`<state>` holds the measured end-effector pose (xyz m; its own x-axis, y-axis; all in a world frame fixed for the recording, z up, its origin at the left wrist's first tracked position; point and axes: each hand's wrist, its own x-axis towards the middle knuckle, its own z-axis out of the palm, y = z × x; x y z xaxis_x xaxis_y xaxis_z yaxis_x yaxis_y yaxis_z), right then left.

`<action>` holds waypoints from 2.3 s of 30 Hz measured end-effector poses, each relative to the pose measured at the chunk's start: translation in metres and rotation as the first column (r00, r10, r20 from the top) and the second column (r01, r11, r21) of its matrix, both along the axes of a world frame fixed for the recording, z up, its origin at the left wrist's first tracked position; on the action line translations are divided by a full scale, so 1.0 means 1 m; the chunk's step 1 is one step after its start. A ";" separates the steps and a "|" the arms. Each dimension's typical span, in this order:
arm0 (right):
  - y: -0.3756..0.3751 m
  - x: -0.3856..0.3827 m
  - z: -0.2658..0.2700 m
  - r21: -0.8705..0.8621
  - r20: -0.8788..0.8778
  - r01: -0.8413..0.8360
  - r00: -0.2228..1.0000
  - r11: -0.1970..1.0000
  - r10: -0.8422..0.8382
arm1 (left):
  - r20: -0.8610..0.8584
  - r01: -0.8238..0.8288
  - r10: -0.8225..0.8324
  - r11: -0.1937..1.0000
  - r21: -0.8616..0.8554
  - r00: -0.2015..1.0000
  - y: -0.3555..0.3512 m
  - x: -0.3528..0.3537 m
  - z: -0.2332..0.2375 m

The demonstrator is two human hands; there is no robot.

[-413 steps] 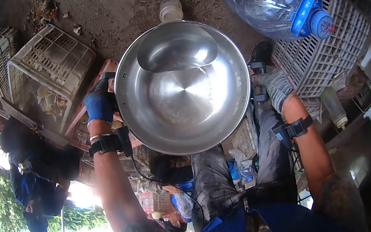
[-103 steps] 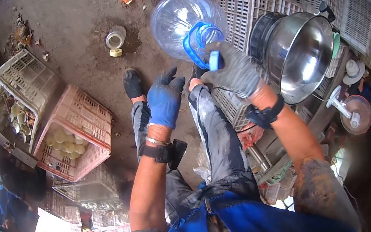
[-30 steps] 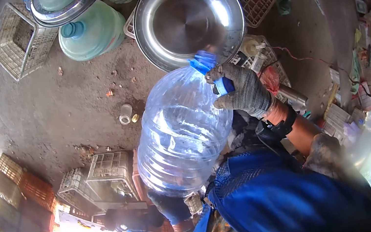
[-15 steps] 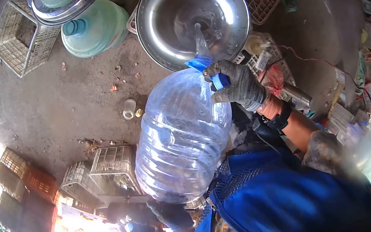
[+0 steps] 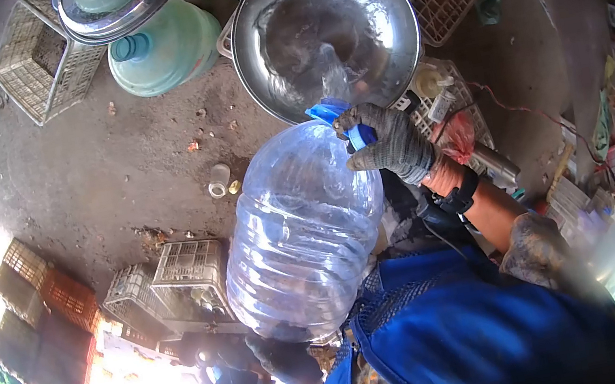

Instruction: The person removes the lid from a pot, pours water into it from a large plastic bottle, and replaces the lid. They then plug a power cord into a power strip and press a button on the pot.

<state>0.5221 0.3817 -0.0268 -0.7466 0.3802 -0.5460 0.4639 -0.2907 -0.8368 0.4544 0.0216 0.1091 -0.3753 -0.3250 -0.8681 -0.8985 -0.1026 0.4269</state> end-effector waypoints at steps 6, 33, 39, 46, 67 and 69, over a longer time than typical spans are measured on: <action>0.001 -0.003 -0.005 0.087 -0.024 -0.047 0.998 0.995 0.050 | -0.024 0.094 -0.092 0.993 0.066 0.995 -0.004 0.004 0.009; -0.001 -0.010 -0.008 -0.008 -0.004 0.007 1.000 1.000 -0.007 | -0.034 0.254 -0.253 0.967 0.017 0.967 -0.009 0.005 0.016; 0.000 -0.013 -0.004 -0.027 0.047 0.000 0.999 1.000 0.001 | -0.043 0.238 -0.238 0.971 -0.003 0.970 -0.012 0.003 0.018; -0.004 -0.014 0.000 -0.107 0.089 0.030 0.996 0.994 -0.021 | -0.057 0.226 -0.228 0.973 -0.038 0.972 -0.013 0.003 0.021; -0.020 -0.006 0.011 -0.032 0.045 0.020 0.999 0.999 -0.019 | -0.152 0.136 -0.154 0.983 -0.122 0.976 0.000 0.009 0.037; -0.021 -0.008 0.021 -0.113 0.104 0.045 0.994 0.993 -0.033 | -0.155 0.074 -0.081 0.996 -0.050 0.985 -0.007 0.010 0.040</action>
<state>0.5137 0.3609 -0.0063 -0.6709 0.3384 -0.6598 0.5309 -0.4020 -0.7460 0.4646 0.0149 0.1491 -0.5308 -0.3257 -0.7824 -0.8249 -0.0133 0.5651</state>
